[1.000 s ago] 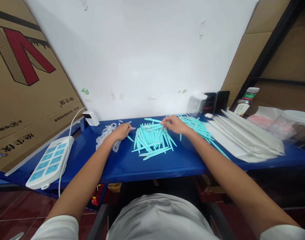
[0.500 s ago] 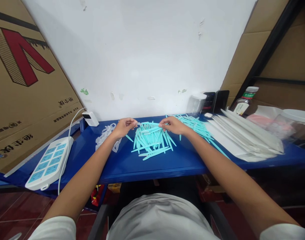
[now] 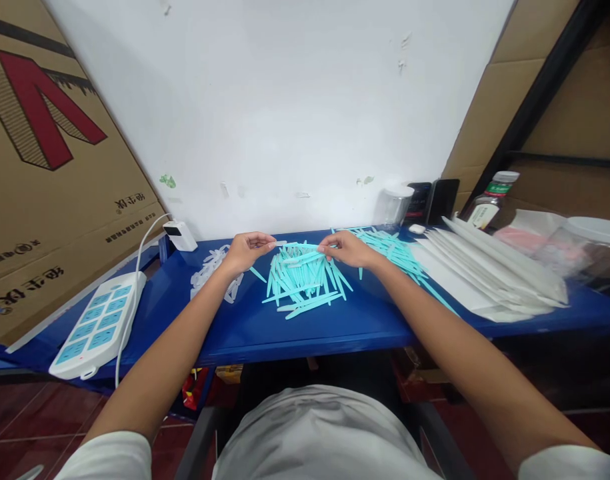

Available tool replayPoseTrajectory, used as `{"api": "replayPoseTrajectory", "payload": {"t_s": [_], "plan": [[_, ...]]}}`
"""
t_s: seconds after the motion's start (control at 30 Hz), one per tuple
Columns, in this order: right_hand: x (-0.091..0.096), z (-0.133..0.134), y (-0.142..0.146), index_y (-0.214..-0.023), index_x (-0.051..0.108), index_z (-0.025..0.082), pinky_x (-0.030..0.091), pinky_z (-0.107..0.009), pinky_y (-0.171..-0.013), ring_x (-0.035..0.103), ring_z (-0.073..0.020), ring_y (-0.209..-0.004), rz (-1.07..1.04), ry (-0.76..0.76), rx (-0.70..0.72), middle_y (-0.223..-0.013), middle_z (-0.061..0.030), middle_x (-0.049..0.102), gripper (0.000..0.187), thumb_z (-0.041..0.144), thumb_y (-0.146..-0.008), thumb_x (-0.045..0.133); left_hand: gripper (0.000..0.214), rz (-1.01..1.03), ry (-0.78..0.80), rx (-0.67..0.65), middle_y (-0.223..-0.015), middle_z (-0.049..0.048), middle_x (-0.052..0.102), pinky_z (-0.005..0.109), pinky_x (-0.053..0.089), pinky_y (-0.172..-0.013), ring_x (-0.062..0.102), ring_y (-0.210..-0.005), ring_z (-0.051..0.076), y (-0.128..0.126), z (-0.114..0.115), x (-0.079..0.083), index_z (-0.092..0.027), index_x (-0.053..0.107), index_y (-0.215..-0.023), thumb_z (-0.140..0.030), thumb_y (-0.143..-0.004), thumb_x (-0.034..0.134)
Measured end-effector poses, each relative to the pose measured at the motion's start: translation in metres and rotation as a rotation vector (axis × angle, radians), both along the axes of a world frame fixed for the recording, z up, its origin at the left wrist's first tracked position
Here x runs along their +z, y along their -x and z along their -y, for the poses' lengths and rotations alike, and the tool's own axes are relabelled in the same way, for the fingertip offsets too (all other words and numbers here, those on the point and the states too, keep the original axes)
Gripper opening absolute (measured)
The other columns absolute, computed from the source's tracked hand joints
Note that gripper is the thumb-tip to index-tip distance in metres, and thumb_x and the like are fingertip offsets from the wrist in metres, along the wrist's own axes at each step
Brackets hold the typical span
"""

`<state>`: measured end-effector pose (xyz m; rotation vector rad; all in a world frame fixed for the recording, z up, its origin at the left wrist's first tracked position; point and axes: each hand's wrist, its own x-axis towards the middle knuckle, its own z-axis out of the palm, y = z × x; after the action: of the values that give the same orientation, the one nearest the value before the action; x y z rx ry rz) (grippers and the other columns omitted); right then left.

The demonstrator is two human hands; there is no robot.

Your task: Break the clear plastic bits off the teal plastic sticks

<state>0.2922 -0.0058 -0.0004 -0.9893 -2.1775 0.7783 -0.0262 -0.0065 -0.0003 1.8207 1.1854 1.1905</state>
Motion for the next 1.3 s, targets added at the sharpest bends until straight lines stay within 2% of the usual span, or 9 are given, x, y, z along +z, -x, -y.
{"api": "replayPoseTrajectory", "payload": {"t_s": [0.4,0.67,0.83,0.93,1.03,1.13,1.2,1.3], "plan": [[-0.002,-0.002,-0.001,-0.091,0.076,0.015,0.038,-0.027,-0.06,0.052,-0.0131,-0.059,-0.007,-0.012,0.0,-0.072,-0.0038,0.07,0.048,0.06,-0.091,0.061,0.047,-0.028,0.015,0.013,-0.106,0.0129,0.08,0.044,0.055,-0.1,0.073,-0.104,0.03,0.0,0.004,0.003,-0.017,0.083,-0.101,-0.052,-0.071,0.088],[-0.007,-0.002,0.005,-0.09,0.077,0.014,0.039,-0.027,-0.061,0.053,-0.0145,-0.063,-0.031,-0.003,0.036,-0.069,-0.0037,0.069,0.045,0.056,-0.091,0.061,0.047,0.04,0.031,-0.071,-0.106,0.0146,0.08,0.045,0.059,-0.093,0.074,-0.1,0.031,-0.016,0.008,-0.008,-0.014,0.083,-0.093,-0.053,-0.066,0.09],[0.0,-0.002,0.0,-0.09,0.075,0.014,0.043,-0.027,-0.063,0.057,-0.015,-0.063,-0.062,0.02,0.013,-0.072,-0.0051,0.07,0.047,0.06,-0.09,0.063,0.052,0.011,-0.011,-0.039,-0.103,0.0144,0.08,0.042,0.057,-0.091,0.074,-0.099,0.03,-0.02,0.01,-0.005,-0.015,0.082,-0.104,-0.055,-0.072,0.086],[0.005,-0.011,-0.015,-0.09,0.073,0.014,0.043,-0.028,-0.062,0.056,-0.0154,-0.061,-0.071,-0.03,-0.143,-0.076,-0.0074,0.073,0.048,0.059,-0.093,0.059,0.05,-0.084,-0.107,0.037,-0.105,0.0137,0.08,0.04,0.056,-0.089,0.073,-0.1,0.029,-0.015,0.006,-0.004,-0.016,0.081,-0.109,-0.058,-0.082,0.076],[0.006,-0.024,-0.04,-0.088,0.073,0.013,0.045,-0.03,-0.07,0.061,-0.0185,-0.068,0.015,-0.194,-0.474,-0.081,-0.0095,0.075,0.037,0.044,-0.098,0.055,0.042,-0.293,-0.249,0.159,-0.103,0.0109,0.08,0.038,0.054,-0.084,0.072,-0.094,0.027,-0.007,0.001,-0.005,-0.019,0.081,-0.104,-0.056,-0.09,0.066],[0.004,-0.033,-0.064,-0.096,0.076,0.015,0.046,-0.033,-0.082,0.068,-0.0253,-0.09,0.246,-0.253,-0.767,-0.093,-0.0134,0.077,0.029,0.035,-0.099,0.055,0.034,-0.494,-0.349,0.205,-0.099,0.009,0.08,0.039,0.051,-0.086,0.07,-0.091,0.027,0.0,-0.001,-0.006,-0.022,0.081,-0.101,-0.049,-0.093,0.061],[0.002,-0.035,-0.075,-0.104,0.077,0.015,0.047,-0.036,-0.086,0.069,-0.0301,-0.1,0.406,-0.238,-0.877,-0.104,-0.0178,0.077,0.029,0.034,-0.098,0.056,0.032,-0.605,-0.382,0.219,-0.097,0.0097,0.079,0.041,0.05,-0.087,0.068,-0.093,0.03,0.003,-0.001,-0.007,-0.022,0.081,-0.099,-0.045,-0.094,0.058],[0.0,-0.034,-0.082,-0.111,0.076,0.013,0.048,-0.04,-0.086,0.069,-0.0348,-0.106,0.56,-0.174,-0.947,-0.113,-0.0232,0.074,0.032,0.033,-0.1,0.054,0.032,-0.722,-0.393,0.261,-0.095,0.0114,0.078,0.043,0.048,-0.086,0.066,-0.098,0.033,0.008,-0.002,-0.008,-0.022,0.081,-0.099,-0.043,-0.094,0.057]]}}
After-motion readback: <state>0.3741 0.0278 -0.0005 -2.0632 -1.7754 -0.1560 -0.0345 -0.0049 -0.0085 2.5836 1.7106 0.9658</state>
